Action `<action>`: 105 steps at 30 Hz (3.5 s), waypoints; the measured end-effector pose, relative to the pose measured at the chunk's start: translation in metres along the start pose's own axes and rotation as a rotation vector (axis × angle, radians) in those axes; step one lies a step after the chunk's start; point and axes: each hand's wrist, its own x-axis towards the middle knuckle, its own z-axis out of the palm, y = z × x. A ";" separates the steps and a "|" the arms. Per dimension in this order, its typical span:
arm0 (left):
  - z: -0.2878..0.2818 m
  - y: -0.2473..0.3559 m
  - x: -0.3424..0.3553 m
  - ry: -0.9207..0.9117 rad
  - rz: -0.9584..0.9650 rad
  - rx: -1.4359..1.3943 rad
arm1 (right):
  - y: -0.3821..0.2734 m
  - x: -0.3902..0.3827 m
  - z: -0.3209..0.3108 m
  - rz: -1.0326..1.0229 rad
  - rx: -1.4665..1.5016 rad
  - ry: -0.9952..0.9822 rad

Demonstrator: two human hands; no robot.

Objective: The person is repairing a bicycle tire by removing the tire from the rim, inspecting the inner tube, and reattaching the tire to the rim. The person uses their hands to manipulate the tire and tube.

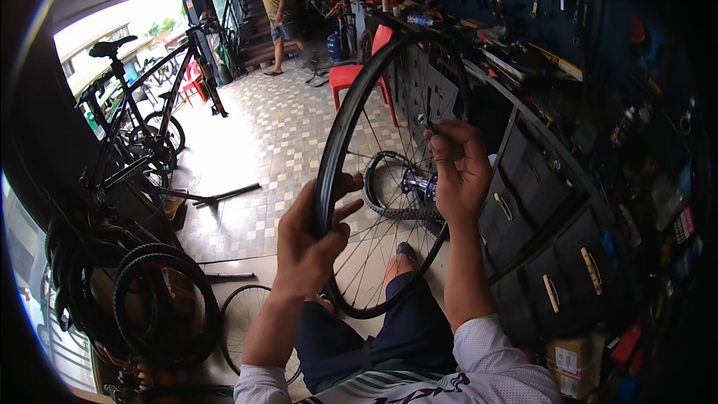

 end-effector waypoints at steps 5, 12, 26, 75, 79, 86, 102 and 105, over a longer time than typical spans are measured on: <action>-0.014 0.024 0.035 -0.045 -0.074 0.105 | -0.021 0.003 0.026 -0.223 -0.164 -0.124; -0.022 0.021 0.033 -0.102 -0.093 0.156 | 0.002 -0.006 0.056 -0.049 0.041 -0.166; -0.024 0.020 0.032 -0.187 -0.050 0.193 | 0.000 -0.006 0.049 0.169 0.262 -0.250; 0.002 0.033 0.040 -0.017 -0.116 0.157 | 0.013 -0.033 0.062 0.060 0.170 -0.133; 0.002 0.033 0.038 -0.051 -0.146 0.205 | 0.016 -0.031 0.066 0.129 0.366 -0.012; 0.003 0.029 0.041 -0.084 -0.015 0.298 | 0.009 -0.020 0.057 0.313 0.316 -0.071; 0.003 0.023 0.041 -0.041 0.011 0.293 | 0.005 -0.016 0.053 0.396 0.420 -0.142; 0.002 0.024 0.040 -0.050 -0.045 0.262 | 0.008 -0.021 0.050 0.305 0.330 -0.217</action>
